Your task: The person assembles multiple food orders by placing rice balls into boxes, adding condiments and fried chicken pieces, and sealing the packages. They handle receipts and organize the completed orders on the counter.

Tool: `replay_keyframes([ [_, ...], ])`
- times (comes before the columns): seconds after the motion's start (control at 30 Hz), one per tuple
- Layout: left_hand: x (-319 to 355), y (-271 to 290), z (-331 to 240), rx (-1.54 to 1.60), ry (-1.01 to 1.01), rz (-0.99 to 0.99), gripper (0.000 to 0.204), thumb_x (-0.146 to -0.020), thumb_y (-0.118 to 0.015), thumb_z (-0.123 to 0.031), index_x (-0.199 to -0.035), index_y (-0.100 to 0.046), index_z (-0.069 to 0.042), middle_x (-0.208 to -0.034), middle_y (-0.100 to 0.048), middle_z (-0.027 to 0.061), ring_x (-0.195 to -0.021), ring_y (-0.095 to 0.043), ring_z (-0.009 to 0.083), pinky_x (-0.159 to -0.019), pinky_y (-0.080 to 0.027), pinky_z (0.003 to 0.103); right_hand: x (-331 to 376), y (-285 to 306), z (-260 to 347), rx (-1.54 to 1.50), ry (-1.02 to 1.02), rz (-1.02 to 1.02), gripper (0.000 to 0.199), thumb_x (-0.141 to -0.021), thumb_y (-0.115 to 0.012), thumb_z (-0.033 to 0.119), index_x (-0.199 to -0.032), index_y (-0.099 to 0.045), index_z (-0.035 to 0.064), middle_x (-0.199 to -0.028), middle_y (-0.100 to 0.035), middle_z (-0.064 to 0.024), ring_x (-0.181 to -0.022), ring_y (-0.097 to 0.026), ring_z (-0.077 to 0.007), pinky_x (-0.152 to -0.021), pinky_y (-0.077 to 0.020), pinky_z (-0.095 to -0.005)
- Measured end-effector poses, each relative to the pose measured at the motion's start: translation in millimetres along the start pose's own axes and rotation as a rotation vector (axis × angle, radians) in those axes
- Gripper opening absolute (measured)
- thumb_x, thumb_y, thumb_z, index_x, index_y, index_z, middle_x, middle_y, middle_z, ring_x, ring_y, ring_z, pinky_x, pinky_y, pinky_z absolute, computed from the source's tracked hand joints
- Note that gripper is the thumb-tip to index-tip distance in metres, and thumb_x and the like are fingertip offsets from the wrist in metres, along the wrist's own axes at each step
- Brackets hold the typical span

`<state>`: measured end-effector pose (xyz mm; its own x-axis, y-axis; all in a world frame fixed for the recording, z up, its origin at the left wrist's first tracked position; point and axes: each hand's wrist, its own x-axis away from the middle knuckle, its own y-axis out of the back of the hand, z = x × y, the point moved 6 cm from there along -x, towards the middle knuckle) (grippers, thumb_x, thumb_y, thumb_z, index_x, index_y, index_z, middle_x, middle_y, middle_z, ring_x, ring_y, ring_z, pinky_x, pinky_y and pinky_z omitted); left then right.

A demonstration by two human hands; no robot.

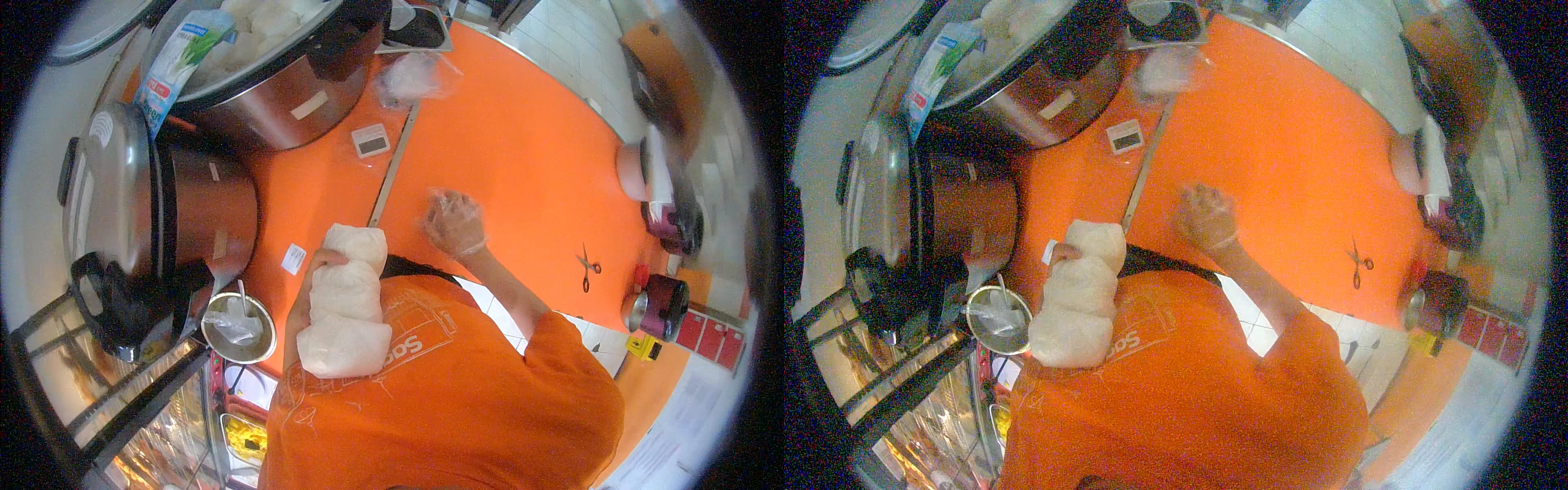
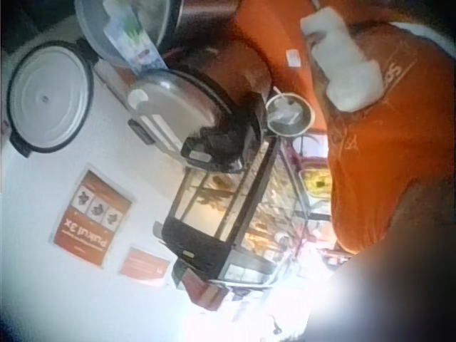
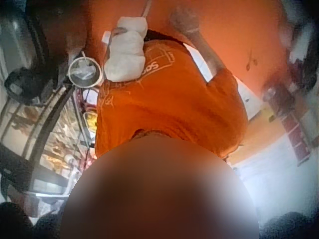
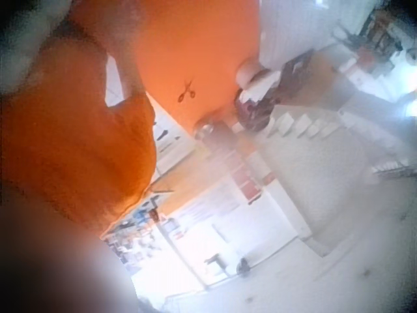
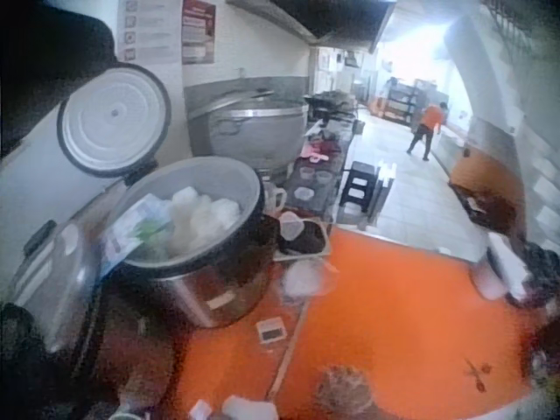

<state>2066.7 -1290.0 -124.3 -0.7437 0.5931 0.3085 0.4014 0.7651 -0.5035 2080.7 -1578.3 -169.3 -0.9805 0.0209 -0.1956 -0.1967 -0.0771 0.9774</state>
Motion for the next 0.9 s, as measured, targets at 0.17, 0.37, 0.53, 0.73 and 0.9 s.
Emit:
replay_keyframes([
  [0.17, 1.2, 1.0, 0.4, 0.010, -0.010, 0.000, 0.096, -0.058, -0.080, -0.063, -0.131, -0.046, -0.011, -0.126, -0.044, 0.0093, -0.123, -0.041, 0.0259, -0.106, -0.029, 0.040, 7.9, -21.8, -5.6, -0.034, -0.060, 0.138, 0.058, -0.089, -0.057, 0.045, -0.132, -0.046, 0.0080, -0.119, -0.056, -0.0158, -0.104, -0.054, -0.0356, -0.089, -0.0415, -0.0499],
  [0.37, -0.9, -0.2, -4.3, 0.009, -0.036, 0.032, 0.097, -0.057, -0.080, -0.064, -0.131, -0.047, -0.011, -0.126, -0.045, 0.0092, -0.123, -0.041, 0.0259, -0.105, -0.029, 0.039, -10.4, -22.4, -28.1, -0.287, 0.050, 0.251, 0.058, -0.087, -0.059, 0.045, -0.132, -0.047, 0.0093, -0.115, -0.057, -0.0133, -0.104, -0.054, -0.0307, -0.088, -0.0422, -0.0451],
  [0.53, 3.6, 1.4, -7.0, 0.017, -0.071, 0.045, 0.098, -0.056, -0.081, -0.064, -0.131, -0.047, -0.011, -0.125, -0.045, 0.0091, -0.123, -0.042, 0.0259, -0.105, -0.029, 0.039, -12.7, -29.0, -57.7, -0.484, -0.049, 0.943, 0.056, -0.077, -0.070, 0.045, -0.122, -0.058, 0.0159, -0.113, -0.059, -0.0051, -0.113, -0.051, -0.0251, -0.092, -0.0440, -0.0400],
  [0.73, 27.1, 14.1, -11.1, 0.016, -0.191, 0.025, 0.098, -0.055, -0.081, -0.065, -0.130, -0.048, -0.011, -0.125, -0.045, 0.0090, -0.122, -0.042, 0.0259, -0.105, -0.029, 0.039, -10.7, -19.5, 21.1, -0.668, 0.146, 1.193, 0.056, -0.077, -0.070, 0.045, -0.123, -0.057, 0.0158, -0.114, -0.059, -0.0054, -0.113, -0.052, -0.0252, -0.092, -0.0446, -0.0408],
  [0.9, 65.5, 16.7, -6.3, -0.026, -0.398, -0.008, 0.099, -0.054, -0.082, -0.065, -0.130, -0.048, -0.011, -0.124, -0.045, 0.0089, -0.122, -0.042, 0.0258, -0.105, -0.029, 0.039, 47.3, -19.0, 191.0, -0.959, 0.442, 1.226, 0.057, -0.077, -0.071, 0.045, -0.124, -0.057, 0.0157, -0.115, -0.059, -0.0055, -0.113, -0.052, -0.0253, -0.092, -0.0452, -0.0415],
])
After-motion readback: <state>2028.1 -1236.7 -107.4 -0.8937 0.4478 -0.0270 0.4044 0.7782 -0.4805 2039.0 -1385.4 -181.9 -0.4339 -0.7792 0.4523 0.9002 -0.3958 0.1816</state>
